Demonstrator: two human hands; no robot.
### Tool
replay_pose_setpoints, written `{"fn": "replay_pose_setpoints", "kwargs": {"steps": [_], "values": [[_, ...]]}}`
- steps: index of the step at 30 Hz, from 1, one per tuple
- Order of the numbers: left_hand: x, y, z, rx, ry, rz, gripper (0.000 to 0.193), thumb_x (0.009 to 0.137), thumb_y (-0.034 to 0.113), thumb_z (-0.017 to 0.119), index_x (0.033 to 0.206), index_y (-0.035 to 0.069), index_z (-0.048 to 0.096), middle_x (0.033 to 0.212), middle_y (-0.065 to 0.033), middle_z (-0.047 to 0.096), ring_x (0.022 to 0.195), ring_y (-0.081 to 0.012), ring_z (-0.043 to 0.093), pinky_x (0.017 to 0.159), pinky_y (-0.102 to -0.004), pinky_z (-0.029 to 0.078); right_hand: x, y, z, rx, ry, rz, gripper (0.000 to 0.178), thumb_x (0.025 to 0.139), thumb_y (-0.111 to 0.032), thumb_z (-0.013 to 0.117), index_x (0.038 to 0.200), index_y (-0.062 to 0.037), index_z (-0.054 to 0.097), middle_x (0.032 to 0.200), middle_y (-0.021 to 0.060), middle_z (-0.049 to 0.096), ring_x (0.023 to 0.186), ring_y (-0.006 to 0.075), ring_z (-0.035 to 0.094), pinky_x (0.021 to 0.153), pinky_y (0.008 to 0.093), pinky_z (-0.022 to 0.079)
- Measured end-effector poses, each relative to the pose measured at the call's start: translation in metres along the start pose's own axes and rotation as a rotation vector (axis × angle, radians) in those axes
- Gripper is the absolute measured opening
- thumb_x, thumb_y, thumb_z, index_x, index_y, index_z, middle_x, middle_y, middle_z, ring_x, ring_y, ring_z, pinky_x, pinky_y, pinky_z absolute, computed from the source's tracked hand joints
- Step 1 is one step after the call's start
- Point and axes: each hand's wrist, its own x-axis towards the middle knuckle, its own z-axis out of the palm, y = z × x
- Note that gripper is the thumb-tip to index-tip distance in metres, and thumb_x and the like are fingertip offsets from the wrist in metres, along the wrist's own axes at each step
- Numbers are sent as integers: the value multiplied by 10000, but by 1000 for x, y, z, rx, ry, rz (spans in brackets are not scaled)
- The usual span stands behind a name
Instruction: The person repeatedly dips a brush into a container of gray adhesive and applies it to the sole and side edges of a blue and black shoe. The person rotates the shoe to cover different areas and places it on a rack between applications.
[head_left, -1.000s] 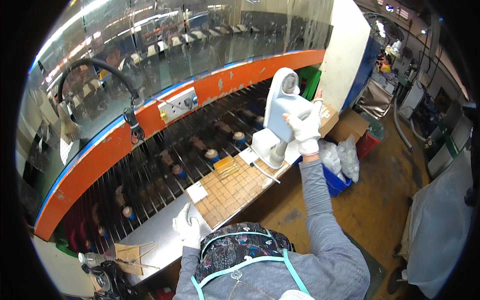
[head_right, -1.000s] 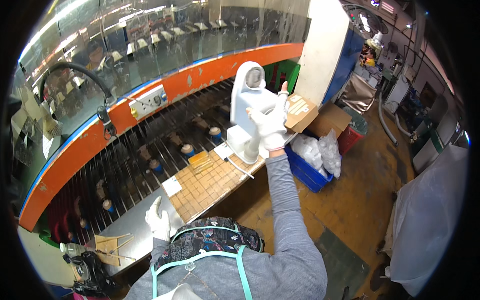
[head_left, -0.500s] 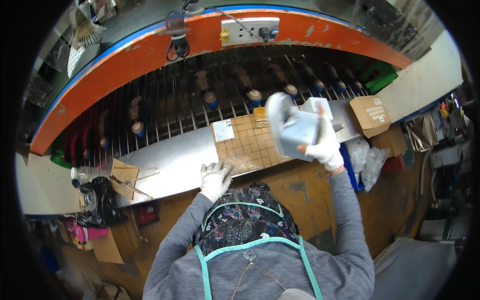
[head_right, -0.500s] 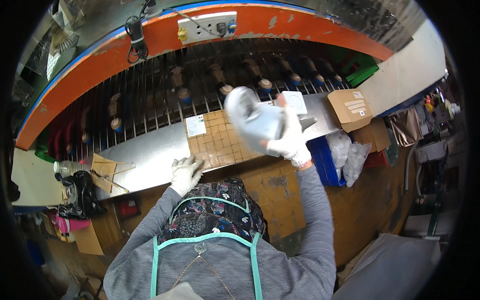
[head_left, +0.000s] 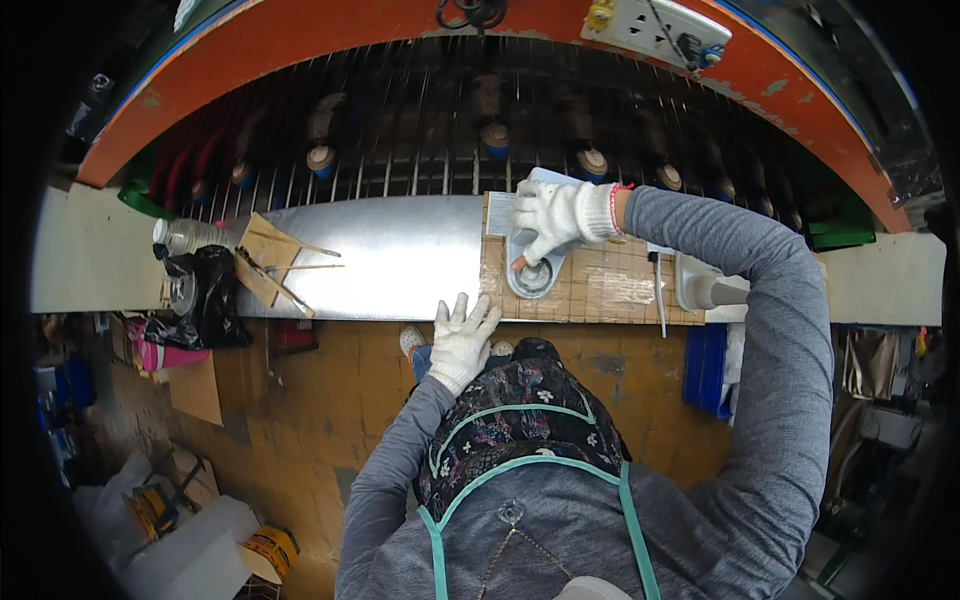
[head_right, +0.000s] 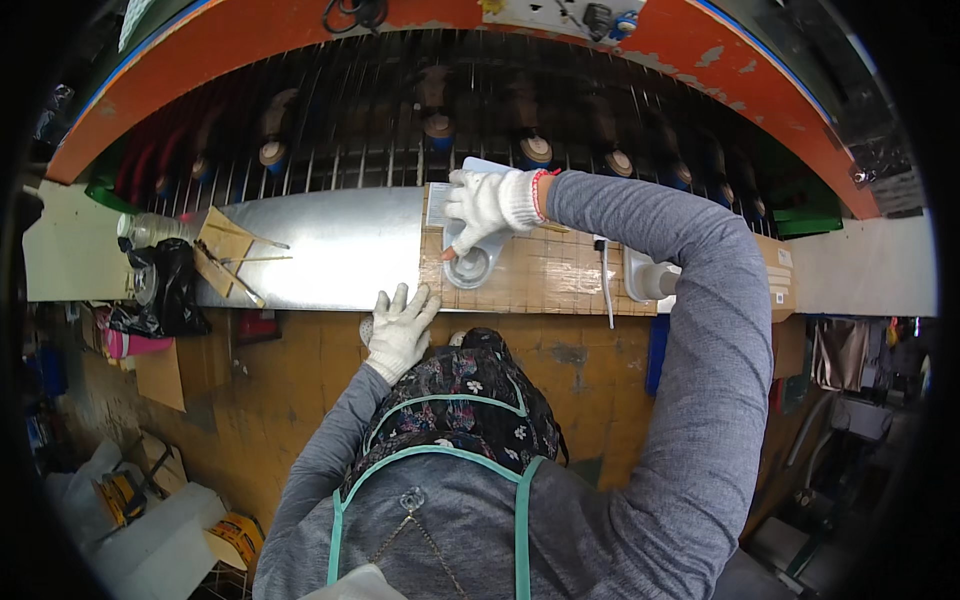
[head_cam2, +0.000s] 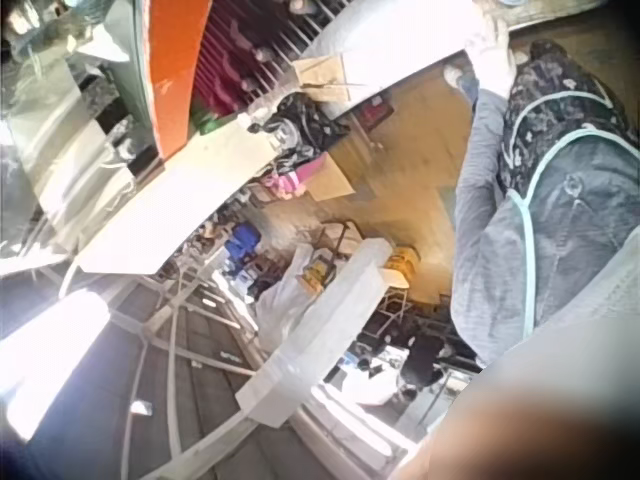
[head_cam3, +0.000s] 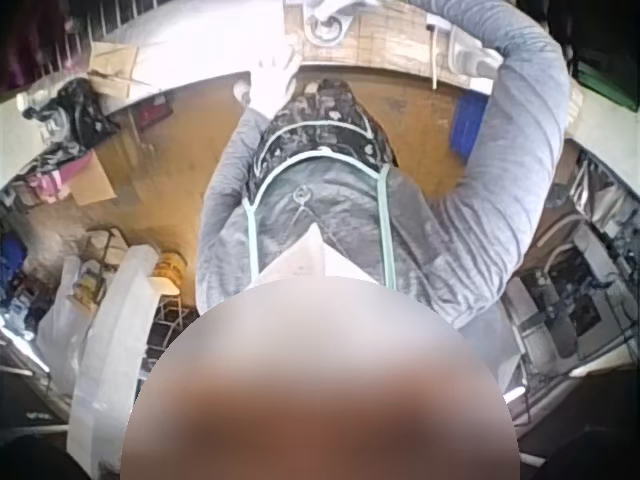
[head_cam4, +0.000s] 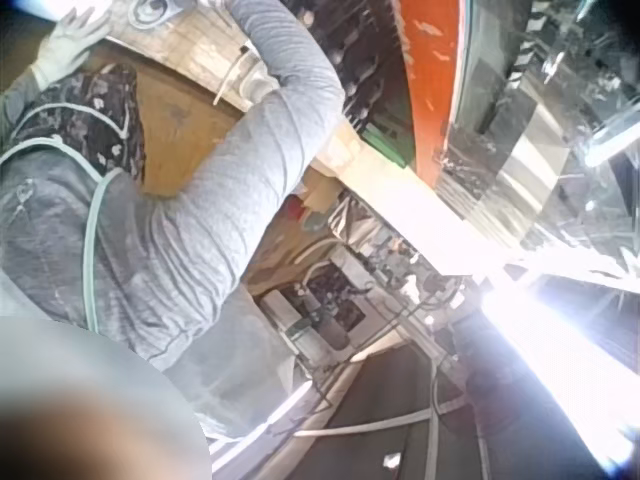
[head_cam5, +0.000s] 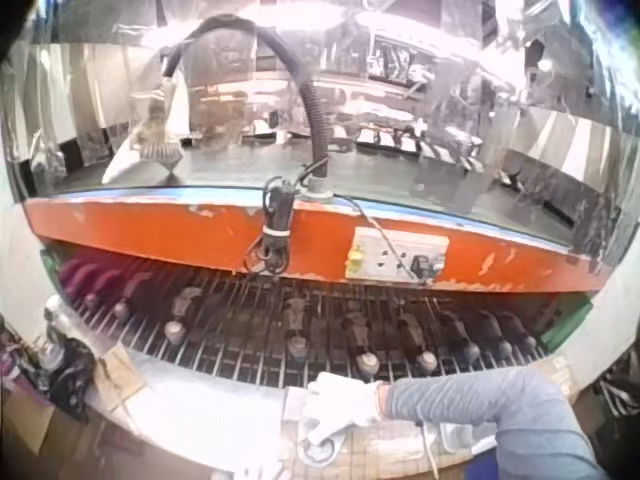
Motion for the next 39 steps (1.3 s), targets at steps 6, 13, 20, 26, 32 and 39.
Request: {"fn": "replay_pose_setpoints", "kwargs": {"steps": [6,13,20,26,32,39], "values": [[1,1,5,-19,20,-20,670,794,192,708,1436,182,515,1524,-112,461,1401,-441,392,1140,-650,233,-6,-5,-1,-47,-295,41,964,695,-305,818,1517,-433,329,1508,186,407,1439,447,294,1156,629,233],[5,-2,0,26,-23,-5,618,818,184,680,1419,186,539,1507,-114,492,1379,-441,428,1135,-626,273,-11,-34,-13,463,-183,1039,1296,590,-367,910,1615,-310,119,1509,258,363,1370,444,401,1130,537,333],[5,-2,0,46,-34,-2,634,816,180,685,1430,187,528,1502,-117,495,1372,-440,436,1141,-615,268,-31,-42,4,437,-95,915,1244,608,-389,884,1612,-303,154,1404,257,455,1314,395,470,1020,507,457],[7,-4,-6,4,-120,-33,595,853,220,663,1433,241,533,1548,-104,448,1425,-415,385,1187,-596,215,-80,-17,52,438,96,1293,742,940,-485,498,1586,-205,264,1563,192,399,1366,417,460,1181,446,306],[-7,-15,-18,-77,-55,-157,580,868,257,668,1433,259,537,1508,-117,493,1391,-348,452,1181,-561,247,-104,-30,109,874,274,1390,667,1007,-533,343,1585,-208,273,1492,140,514,1394,346,456,1230,529,121],[-29,-40,-44,-82,33,-174,556,879,280,676,1421,225,563,1434,-157,560,1339,-304,515,1170,-543,272,-115,-53,104,809,350,1374,572,1041,-462,395,1560,-228,341,1430,95,568,1381,287,471,1187,621,96]]}}
